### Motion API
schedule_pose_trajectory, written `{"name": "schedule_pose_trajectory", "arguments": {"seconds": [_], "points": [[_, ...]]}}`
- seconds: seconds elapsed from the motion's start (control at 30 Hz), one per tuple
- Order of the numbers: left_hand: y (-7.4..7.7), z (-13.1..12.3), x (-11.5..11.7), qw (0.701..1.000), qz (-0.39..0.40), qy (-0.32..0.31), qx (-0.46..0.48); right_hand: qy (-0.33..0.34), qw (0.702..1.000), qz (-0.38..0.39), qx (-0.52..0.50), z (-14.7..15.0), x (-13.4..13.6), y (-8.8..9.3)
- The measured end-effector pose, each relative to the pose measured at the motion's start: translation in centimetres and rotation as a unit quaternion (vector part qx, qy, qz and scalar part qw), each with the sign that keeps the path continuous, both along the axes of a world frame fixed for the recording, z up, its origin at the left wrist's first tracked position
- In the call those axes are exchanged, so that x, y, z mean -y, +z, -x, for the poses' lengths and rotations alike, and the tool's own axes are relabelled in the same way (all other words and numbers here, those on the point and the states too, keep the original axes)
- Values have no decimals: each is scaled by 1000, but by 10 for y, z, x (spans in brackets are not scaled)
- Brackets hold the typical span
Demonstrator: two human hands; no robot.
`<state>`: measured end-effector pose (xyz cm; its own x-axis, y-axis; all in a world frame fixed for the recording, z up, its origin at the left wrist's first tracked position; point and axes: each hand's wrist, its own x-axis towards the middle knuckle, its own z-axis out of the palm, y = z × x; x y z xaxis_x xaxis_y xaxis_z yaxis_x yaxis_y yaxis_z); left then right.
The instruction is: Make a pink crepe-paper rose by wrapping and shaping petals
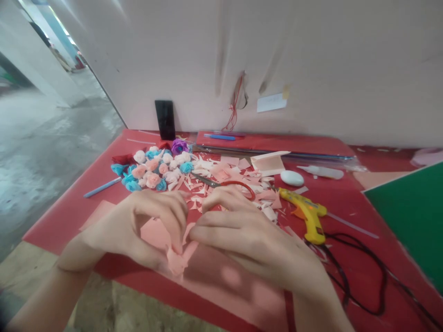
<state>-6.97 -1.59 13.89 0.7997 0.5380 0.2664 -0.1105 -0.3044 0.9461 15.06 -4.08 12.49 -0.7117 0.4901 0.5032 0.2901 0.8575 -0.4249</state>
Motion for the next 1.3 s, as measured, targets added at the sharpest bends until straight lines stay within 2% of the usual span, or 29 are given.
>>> {"name": "schedule_pose_trajectory", "arguments": {"seconds": [0.3, 0.5, 0.67, 0.83, 0.9, 1.1, 1.3], "points": [[0, 3, 0, 1000, 18, -3, -14, -2, 1000, -22, -5, 7, 3, 3], [0, 2, 1, 999, 37, -2, -4, -7, 1000, -6, 18, 6, 6, 3], [-2, -1, 3, 999, -23, 33, -8, -70, 994, -56, 61, 5, 3, -1], [-5, -6, 3, 982, -136, 125, -33, -102, 986, -126, 29, 8, -9, -12], [-5, -7, 2, 978, -149, 140, -32, -93, 986, -135, 2, 8, -14, -17], [0, -7, 3, 991, -55, 118, -4, -59, 990, -126, -36, 4, -21, -23], [1, -8, 1, 996, 35, 87, -3, -18, 996, -58, -68, 3, -22, -24]]}}
